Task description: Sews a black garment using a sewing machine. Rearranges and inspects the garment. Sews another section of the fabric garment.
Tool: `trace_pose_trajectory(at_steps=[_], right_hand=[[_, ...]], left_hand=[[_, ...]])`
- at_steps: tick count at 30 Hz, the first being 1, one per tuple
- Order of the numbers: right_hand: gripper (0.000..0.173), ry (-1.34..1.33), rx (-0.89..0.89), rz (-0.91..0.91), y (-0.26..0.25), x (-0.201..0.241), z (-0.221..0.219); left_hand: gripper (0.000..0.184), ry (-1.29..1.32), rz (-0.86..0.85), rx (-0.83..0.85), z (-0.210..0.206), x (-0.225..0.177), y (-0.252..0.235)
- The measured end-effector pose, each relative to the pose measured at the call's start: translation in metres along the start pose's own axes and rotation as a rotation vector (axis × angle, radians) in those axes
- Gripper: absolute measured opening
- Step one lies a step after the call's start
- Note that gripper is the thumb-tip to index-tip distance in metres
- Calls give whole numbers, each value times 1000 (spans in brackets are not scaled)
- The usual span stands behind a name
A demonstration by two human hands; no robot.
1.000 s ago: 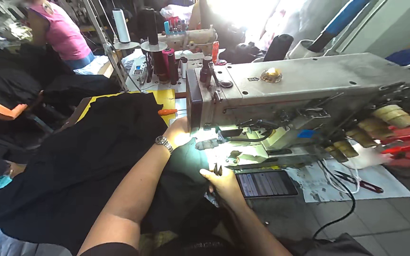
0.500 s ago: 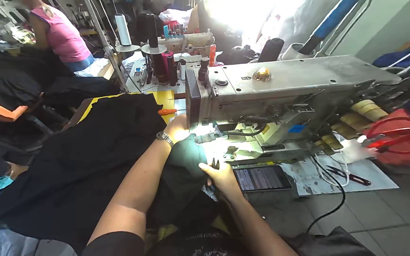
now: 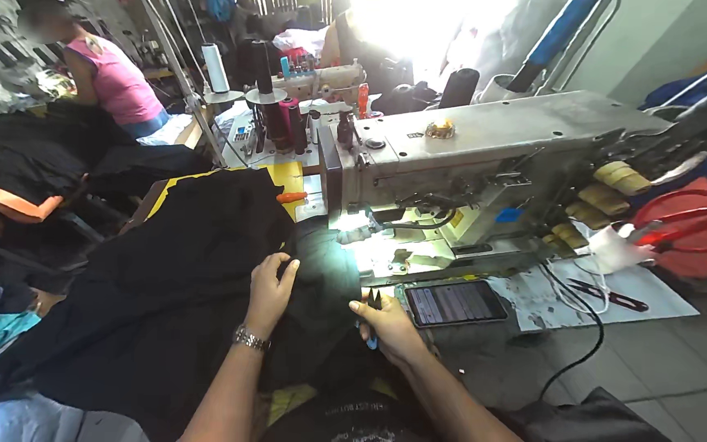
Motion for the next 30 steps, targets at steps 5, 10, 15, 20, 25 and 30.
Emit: trace_pose_trajectory(at_steps=[5, 10, 15, 20, 25, 30], right_hand=[[12, -26, 80, 46, 1, 3, 6], [12, 33, 52, 38, -9, 2, 11], [8, 132, 41, 72, -20, 14, 7], [9, 360, -60, 111, -19, 15, 6], [11, 337, -56, 21, 5, -15, -2], [12, -46, 100, -44, 25, -6, -15]], left_hand=[[26, -126, -109, 3, 19, -18, -16], [26, -258, -178, -79, 15, -20, -30], [24, -295, -189, -126, 6, -15, -47], [28, -331, -228, -163, 11, -12, -31], [50, -524, -94, -100, 33, 20, 22], [30, -361, 52, -33, 95, 9, 14]])
Point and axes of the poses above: each hand's wrist, its own y-axis away from the middle knuckle, its own z-axis out of the back of the hand, x = y × z, the point moved 5 cm from there along -y, towards the middle knuckle
